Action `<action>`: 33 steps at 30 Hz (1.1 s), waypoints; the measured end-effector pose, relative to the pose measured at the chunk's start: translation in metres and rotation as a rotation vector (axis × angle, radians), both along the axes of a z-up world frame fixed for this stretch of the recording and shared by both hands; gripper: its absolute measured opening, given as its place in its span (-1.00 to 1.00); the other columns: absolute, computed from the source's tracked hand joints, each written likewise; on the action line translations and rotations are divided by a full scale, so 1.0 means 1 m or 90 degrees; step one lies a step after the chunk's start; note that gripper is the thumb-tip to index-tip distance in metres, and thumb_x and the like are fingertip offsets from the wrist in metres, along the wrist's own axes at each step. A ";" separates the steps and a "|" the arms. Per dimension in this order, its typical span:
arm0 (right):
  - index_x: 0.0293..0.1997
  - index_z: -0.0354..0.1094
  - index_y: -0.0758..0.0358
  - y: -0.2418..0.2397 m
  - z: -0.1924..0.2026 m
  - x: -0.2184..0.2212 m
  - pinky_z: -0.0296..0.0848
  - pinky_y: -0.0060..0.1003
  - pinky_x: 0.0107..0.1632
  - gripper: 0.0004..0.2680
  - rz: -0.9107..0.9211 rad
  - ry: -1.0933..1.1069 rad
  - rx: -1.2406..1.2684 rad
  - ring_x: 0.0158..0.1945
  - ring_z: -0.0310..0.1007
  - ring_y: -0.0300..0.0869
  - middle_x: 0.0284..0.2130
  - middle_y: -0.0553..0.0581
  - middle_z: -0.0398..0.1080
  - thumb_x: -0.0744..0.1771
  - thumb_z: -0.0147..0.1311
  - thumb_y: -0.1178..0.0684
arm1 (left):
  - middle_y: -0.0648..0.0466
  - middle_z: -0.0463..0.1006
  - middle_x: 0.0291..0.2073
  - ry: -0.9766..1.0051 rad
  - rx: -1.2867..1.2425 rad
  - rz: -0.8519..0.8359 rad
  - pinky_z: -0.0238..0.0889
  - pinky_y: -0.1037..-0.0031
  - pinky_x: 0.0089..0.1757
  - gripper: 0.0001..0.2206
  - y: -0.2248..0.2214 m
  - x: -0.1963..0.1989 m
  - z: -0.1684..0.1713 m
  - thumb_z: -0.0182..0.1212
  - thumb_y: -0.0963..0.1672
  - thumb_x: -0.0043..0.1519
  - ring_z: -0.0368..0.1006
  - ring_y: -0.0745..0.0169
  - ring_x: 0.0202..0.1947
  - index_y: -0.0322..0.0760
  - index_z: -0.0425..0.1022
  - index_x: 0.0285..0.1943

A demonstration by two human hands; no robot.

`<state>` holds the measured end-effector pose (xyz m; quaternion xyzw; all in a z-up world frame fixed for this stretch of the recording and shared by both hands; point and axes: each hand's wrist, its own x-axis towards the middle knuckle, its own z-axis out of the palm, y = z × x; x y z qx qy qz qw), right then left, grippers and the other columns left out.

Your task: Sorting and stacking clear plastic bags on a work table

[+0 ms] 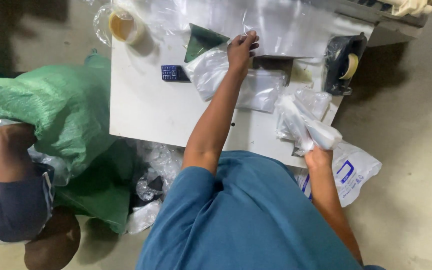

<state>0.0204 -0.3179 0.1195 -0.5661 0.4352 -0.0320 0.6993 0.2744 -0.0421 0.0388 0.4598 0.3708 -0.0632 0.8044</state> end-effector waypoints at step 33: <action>-0.19 0.23 -0.01 0.037 -0.203 0.011 0.20 -0.20 0.08 -0.77 0.392 0.210 0.014 -0.15 0.27 -0.19 -0.28 -0.08 0.15 0.33 -0.18 -0.28 | -0.02 0.71 -0.48 0.193 0.345 0.092 0.53 0.43 -0.40 -0.77 0.119 -0.385 -0.087 0.42 -0.02 0.16 0.68 0.18 -0.45 -0.21 0.72 -0.16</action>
